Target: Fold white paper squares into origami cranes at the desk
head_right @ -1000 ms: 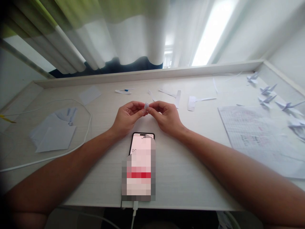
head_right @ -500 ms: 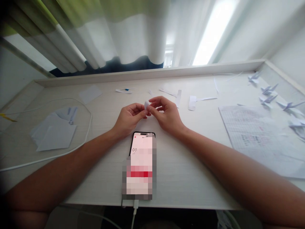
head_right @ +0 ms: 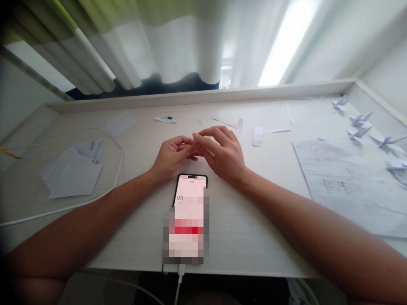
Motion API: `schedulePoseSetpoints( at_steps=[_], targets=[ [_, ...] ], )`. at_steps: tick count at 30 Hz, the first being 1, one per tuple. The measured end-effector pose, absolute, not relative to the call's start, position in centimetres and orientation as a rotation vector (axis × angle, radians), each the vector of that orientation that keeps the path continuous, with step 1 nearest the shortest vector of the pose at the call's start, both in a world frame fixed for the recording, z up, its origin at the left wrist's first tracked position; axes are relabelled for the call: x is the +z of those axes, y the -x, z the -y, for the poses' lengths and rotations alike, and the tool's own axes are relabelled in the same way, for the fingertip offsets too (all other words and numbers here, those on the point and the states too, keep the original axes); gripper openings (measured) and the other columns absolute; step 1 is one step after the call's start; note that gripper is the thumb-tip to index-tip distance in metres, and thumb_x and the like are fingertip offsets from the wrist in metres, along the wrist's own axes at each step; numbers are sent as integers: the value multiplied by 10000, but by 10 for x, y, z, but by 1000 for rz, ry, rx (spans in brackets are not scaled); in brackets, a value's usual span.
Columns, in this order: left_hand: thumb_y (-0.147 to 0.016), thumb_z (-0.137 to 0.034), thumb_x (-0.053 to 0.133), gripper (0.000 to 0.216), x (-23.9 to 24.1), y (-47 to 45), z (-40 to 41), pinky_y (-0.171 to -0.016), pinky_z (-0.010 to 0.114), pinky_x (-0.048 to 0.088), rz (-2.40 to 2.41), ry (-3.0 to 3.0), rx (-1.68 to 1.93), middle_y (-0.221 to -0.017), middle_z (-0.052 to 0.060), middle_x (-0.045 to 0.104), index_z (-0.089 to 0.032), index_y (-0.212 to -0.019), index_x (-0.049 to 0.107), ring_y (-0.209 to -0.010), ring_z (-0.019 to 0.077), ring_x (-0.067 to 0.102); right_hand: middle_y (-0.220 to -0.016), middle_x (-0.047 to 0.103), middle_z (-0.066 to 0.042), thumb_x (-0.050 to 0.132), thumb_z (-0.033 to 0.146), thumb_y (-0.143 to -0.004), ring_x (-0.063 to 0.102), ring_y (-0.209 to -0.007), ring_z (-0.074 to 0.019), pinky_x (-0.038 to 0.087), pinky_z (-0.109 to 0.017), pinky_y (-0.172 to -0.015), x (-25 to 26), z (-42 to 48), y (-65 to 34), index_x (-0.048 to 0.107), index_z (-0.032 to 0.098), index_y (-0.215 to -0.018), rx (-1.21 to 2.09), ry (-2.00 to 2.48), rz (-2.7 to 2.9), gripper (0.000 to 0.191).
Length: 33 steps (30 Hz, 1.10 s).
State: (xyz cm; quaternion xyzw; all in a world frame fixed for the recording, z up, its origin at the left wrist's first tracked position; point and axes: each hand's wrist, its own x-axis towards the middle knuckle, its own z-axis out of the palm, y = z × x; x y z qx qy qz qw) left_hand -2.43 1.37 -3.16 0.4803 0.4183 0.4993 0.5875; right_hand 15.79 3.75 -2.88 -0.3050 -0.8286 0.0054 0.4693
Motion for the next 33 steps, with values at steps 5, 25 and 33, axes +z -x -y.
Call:
schedulePoseSetpoints(
  at_steps=[5, 25, 33],
  targets=[
    [-800, -503, 855, 402, -31, 24, -14, -768, 322, 582, -971, -1103, 1164, -842, 67, 814, -154, -929, 703, -859, 235, 805, -1073, 780, -55, 690, 174, -977, 690, -1032, -257, 536, -428, -877, -26, -35, -158, 717, 288, -1115, -79, 743, 2032, 181],
    [-788, -423, 880, 337, -29, 29, -16, -881, 339, 589, -875, -1001, 1228, -893, 43, 810, -164, -938, 725, -874, 173, 762, -953, 792, -39, 664, 142, -941, 738, -890, -223, 570, -409, -809, -20, -30, -157, 679, 252, -1010, 129, 633, 1989, 131],
    [-761, -543, 870, 446, -35, 23, -15, -862, 343, 585, -988, -1113, 1221, -782, 13, 788, -175, -953, 705, -812, 174, 746, -910, 749, -45, 743, 392, -928, 694, -833, -200, 569, -359, -724, -20, -34, -156, 727, 220, -893, 720, 939, 1814, 177]
  ],
)
